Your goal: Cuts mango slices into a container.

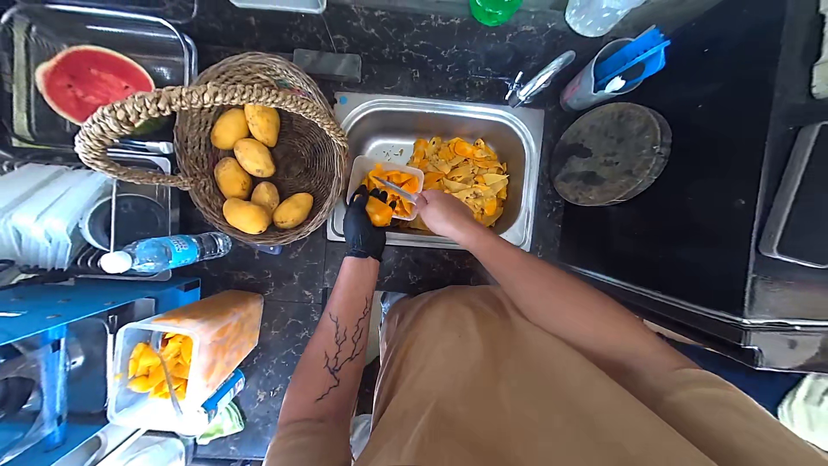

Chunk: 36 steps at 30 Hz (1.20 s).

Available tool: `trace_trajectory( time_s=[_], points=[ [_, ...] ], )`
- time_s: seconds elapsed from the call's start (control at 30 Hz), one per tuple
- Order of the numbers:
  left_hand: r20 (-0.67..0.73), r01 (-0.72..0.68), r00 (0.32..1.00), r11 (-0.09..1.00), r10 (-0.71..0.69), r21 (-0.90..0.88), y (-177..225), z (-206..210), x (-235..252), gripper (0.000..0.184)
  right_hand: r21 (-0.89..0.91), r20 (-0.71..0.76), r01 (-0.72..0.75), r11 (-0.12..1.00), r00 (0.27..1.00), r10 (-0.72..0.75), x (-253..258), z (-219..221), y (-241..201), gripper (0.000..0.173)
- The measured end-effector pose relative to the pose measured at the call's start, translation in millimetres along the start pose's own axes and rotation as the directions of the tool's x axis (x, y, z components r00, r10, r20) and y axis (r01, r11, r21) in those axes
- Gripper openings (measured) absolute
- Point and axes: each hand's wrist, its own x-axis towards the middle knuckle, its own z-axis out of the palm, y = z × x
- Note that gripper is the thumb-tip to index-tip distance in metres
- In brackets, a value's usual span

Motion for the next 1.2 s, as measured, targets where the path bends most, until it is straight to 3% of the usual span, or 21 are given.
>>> trace_trajectory(
  time_s=[0.1,0.13,0.2,0.27,0.33,0.47,0.53,0.67,0.7,0.8,0.9,1.2],
  points=[
    [0.042,0.006,0.999,0.999,-0.008,0.052,-2,-8,0,0.062,0.120,0.075,-0.023,0.993,0.997,0.014,12,7,42,0.065],
    [0.050,0.056,0.997,0.998,-0.058,0.034,0,-6,-4,0.065,0.215,0.067,0.007,0.977,0.998,-0.021,7,10,49,0.065],
    [0.146,0.157,0.979,0.983,-0.142,-0.097,2,-9,-13,0.048,0.315,0.050,0.105,0.943,0.991,-0.127,-25,6,39,0.056],
    [0.311,0.211,0.942,0.943,-0.126,-0.256,2,-15,-19,0.026,0.209,-0.018,0.251,0.945,0.967,-0.253,-58,9,24,0.045],
    [0.420,0.209,0.905,0.928,-0.065,-0.307,-1,-12,-25,0.035,0.073,-0.086,0.306,0.949,0.950,-0.300,-83,15,14,0.038],
    [0.413,0.062,0.910,0.976,0.030,-0.207,-5,16,-44,0.067,-0.126,-0.131,0.258,0.958,0.953,-0.274,-93,26,7,0.035],
    [0.422,0.020,0.905,0.986,0.053,-0.165,-11,20,-47,0.070,-0.178,-0.126,0.236,0.955,0.957,-0.260,-91,33,7,0.034],
    [0.392,0.136,0.918,0.973,-0.054,-0.185,-4,11,-41,0.039,-0.108,-0.131,0.280,0.954,0.947,-0.293,-97,20,17,0.035],
    [0.428,0.185,0.899,0.965,-0.089,-0.187,0,6,-40,0.038,-0.088,-0.134,0.315,0.945,0.936,-0.325,-100,19,22,0.035],
    [0.554,0.274,0.821,0.946,-0.138,-0.172,3,5,-45,0.063,-0.133,-0.068,0.380,0.915,0.918,-0.391,-93,28,31,0.036],
    [0.600,0.268,0.794,0.942,-0.098,-0.201,-2,2,-43,0.076,-0.138,-0.088,0.379,0.915,0.916,-0.392,-96,23,30,0.037],
    [0.684,0.248,0.724,0.959,-0.091,-0.135,-1,-3,-62,0.080,-0.078,-0.129,0.354,0.932,0.924,-0.361,-82,23,36,0.035]
  ],
)
